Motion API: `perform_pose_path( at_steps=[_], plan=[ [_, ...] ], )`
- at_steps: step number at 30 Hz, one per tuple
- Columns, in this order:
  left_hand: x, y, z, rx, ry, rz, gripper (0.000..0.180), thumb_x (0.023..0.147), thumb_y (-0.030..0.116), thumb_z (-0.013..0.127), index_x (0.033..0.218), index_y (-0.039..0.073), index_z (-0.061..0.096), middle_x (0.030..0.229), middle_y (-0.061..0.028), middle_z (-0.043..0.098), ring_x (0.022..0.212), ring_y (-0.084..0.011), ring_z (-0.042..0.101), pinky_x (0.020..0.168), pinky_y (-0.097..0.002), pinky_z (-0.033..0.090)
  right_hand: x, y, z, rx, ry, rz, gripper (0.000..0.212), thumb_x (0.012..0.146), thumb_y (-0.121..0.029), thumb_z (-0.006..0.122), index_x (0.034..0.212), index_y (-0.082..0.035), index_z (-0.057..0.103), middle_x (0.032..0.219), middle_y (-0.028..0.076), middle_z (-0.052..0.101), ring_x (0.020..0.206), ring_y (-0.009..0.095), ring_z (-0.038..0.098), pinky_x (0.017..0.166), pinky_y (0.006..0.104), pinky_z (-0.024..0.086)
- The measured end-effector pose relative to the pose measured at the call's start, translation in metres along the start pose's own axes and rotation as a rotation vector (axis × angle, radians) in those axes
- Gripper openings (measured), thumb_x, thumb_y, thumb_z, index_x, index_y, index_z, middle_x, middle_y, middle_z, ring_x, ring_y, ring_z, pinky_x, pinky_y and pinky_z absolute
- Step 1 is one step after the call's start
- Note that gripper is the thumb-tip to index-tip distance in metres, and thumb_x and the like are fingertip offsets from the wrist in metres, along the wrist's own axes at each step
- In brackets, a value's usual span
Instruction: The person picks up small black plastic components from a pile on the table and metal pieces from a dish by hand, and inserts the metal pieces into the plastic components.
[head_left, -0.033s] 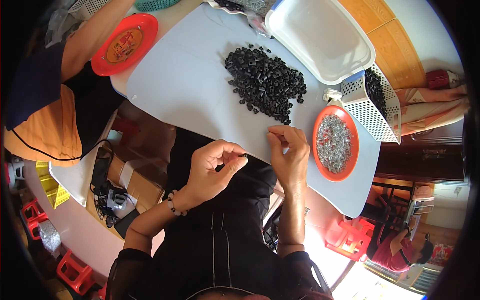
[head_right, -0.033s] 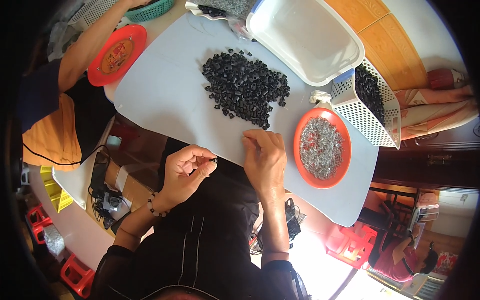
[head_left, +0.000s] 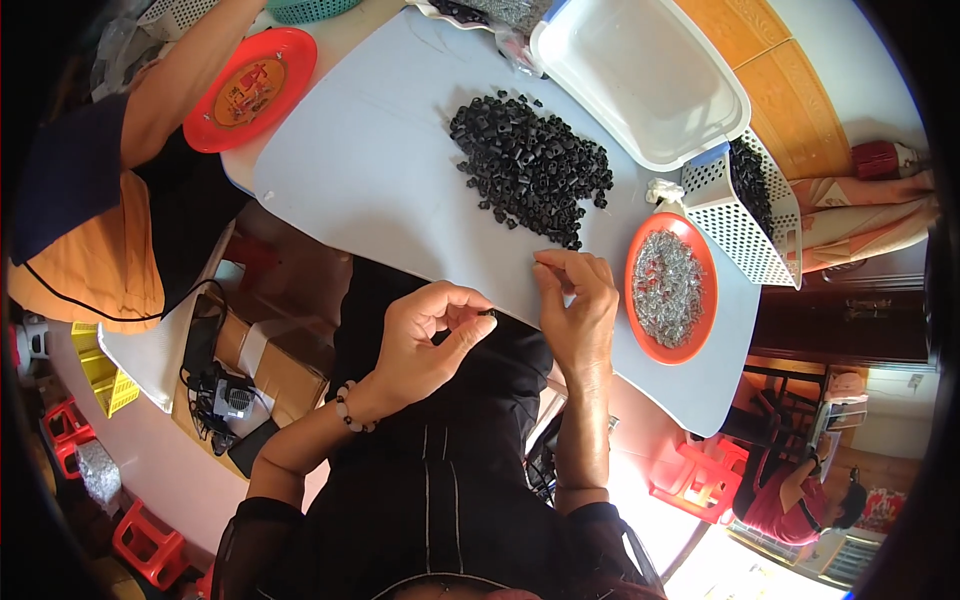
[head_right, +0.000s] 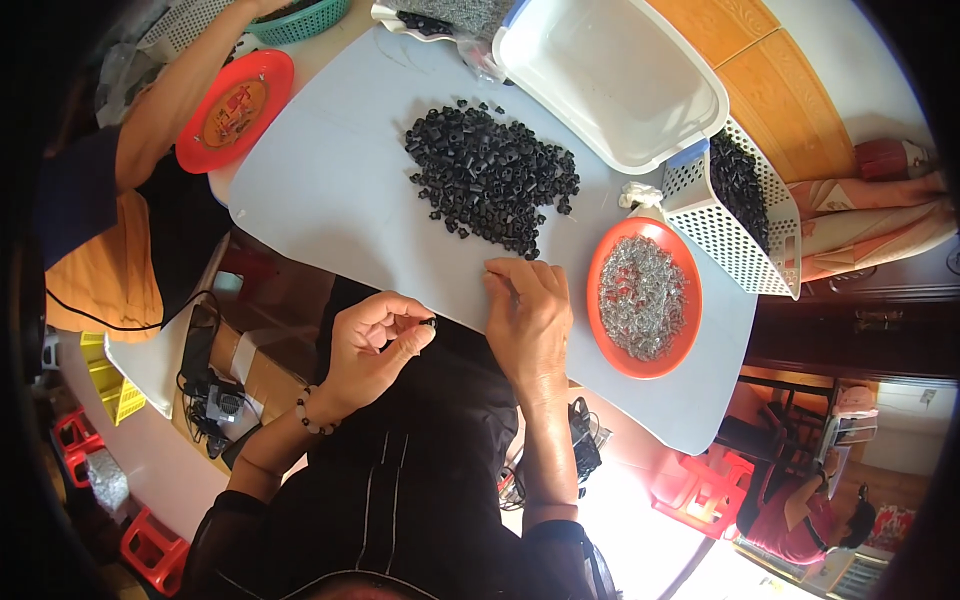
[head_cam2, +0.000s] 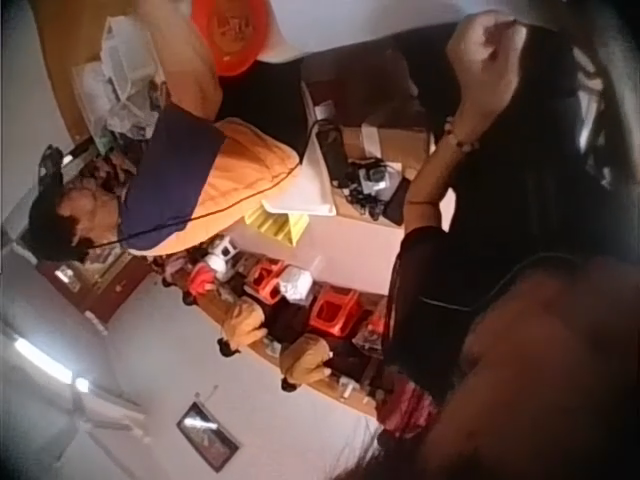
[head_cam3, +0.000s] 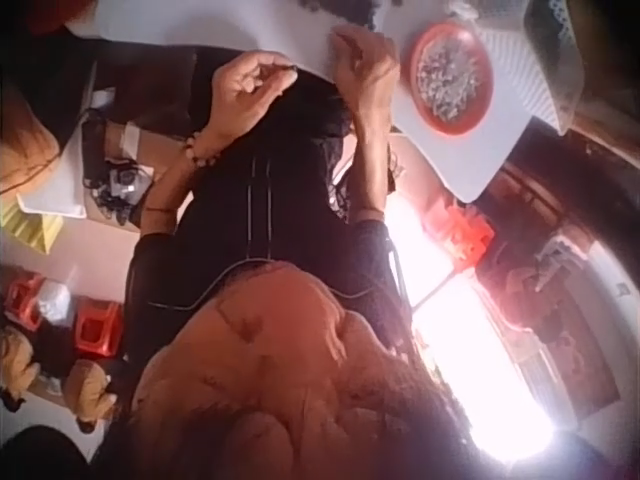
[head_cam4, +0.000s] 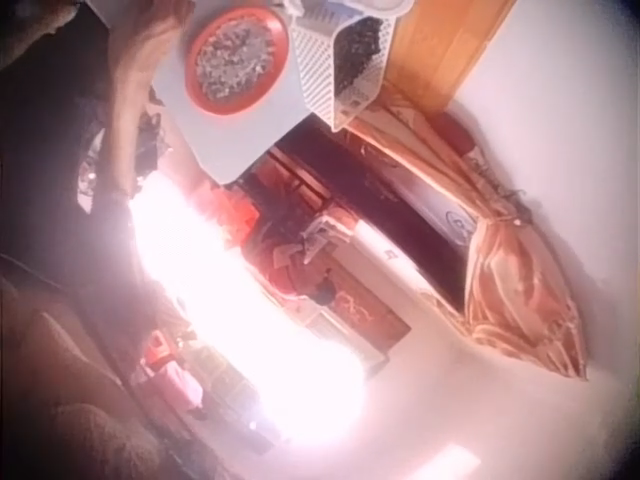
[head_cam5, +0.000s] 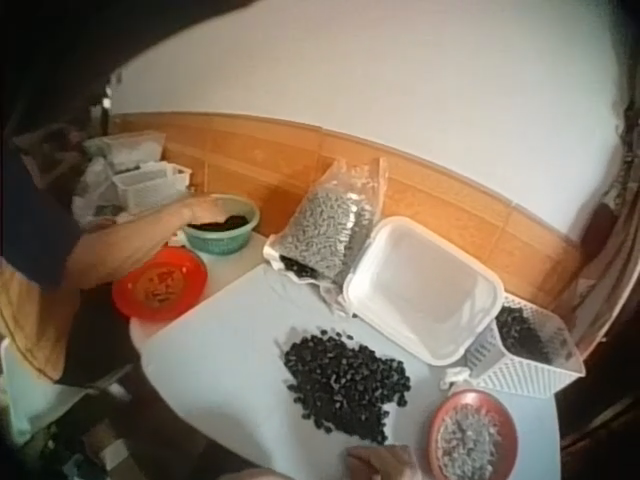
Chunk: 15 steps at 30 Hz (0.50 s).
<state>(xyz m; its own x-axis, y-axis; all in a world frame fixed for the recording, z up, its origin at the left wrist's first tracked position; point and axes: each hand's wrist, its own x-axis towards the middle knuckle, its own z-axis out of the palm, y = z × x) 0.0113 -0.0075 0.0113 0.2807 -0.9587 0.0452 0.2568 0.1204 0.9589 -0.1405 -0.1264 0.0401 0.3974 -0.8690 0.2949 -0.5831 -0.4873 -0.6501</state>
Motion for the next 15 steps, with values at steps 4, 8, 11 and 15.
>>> perform_pose_path(
  at_steps=[4, 8, 11, 15],
  plan=[
    [0.003, -0.002, 0.000, 0.003, -0.011, 0.028, 0.016, 0.092, -0.001, 0.069, 0.106, -0.004, 0.064, 0.089, -0.0027, 0.063, 0.079, -0.0065, 0.058, 0.073, -0.0226, 0.050, 0.012, -0.008, 0.005, -0.083, 0.025, -0.026, 0.015, 0.081, -0.005, 0.073, 0.096, -0.008, 0.072, 0.089, 0.009, 0.068, 0.086, 0.030, 0.060, 0.076, 0.0407, 0.050],
    [0.003, -0.006, -0.004, -0.047, 0.037, 0.028, 0.017, 0.091, 0.003, 0.073, 0.105, -0.003, 0.066, 0.095, -0.0040, 0.067, 0.082, -0.0069, 0.062, 0.077, -0.0231, 0.052, 0.029, -0.016, 0.013, -0.155, 0.062, -0.170, 0.013, 0.080, -0.006, 0.074, 0.093, -0.009, 0.073, 0.086, 0.007, 0.066, 0.084, 0.028, 0.059, 0.071, 0.0400, 0.051],
    [0.003, -0.005, -0.006, -0.071, 0.055, 0.007, 0.017, 0.091, 0.002, 0.072, 0.106, -0.003, 0.066, 0.094, -0.0043, 0.067, 0.082, -0.0071, 0.062, 0.078, -0.0234, 0.052, 0.036, -0.015, 0.022, -0.246, 0.023, -0.234, 0.013, 0.077, -0.006, 0.075, 0.090, -0.010, 0.072, 0.083, 0.005, 0.064, 0.083, 0.028, 0.059, 0.068, 0.0402, 0.051],
    [0.003, -0.004, -0.007, -0.073, 0.064, -0.003, 0.017, 0.091, 0.002, 0.072, 0.106, -0.003, 0.066, 0.094, -0.0049, 0.067, 0.082, -0.0076, 0.062, 0.078, -0.0234, 0.053, 0.039, -0.013, 0.024, -0.255, 0.002, -0.225, 0.013, 0.075, -0.006, 0.076, 0.087, -0.010, 0.072, 0.082, 0.005, 0.063, 0.084, 0.027, 0.058, 0.067, 0.0410, 0.051]
  ],
)
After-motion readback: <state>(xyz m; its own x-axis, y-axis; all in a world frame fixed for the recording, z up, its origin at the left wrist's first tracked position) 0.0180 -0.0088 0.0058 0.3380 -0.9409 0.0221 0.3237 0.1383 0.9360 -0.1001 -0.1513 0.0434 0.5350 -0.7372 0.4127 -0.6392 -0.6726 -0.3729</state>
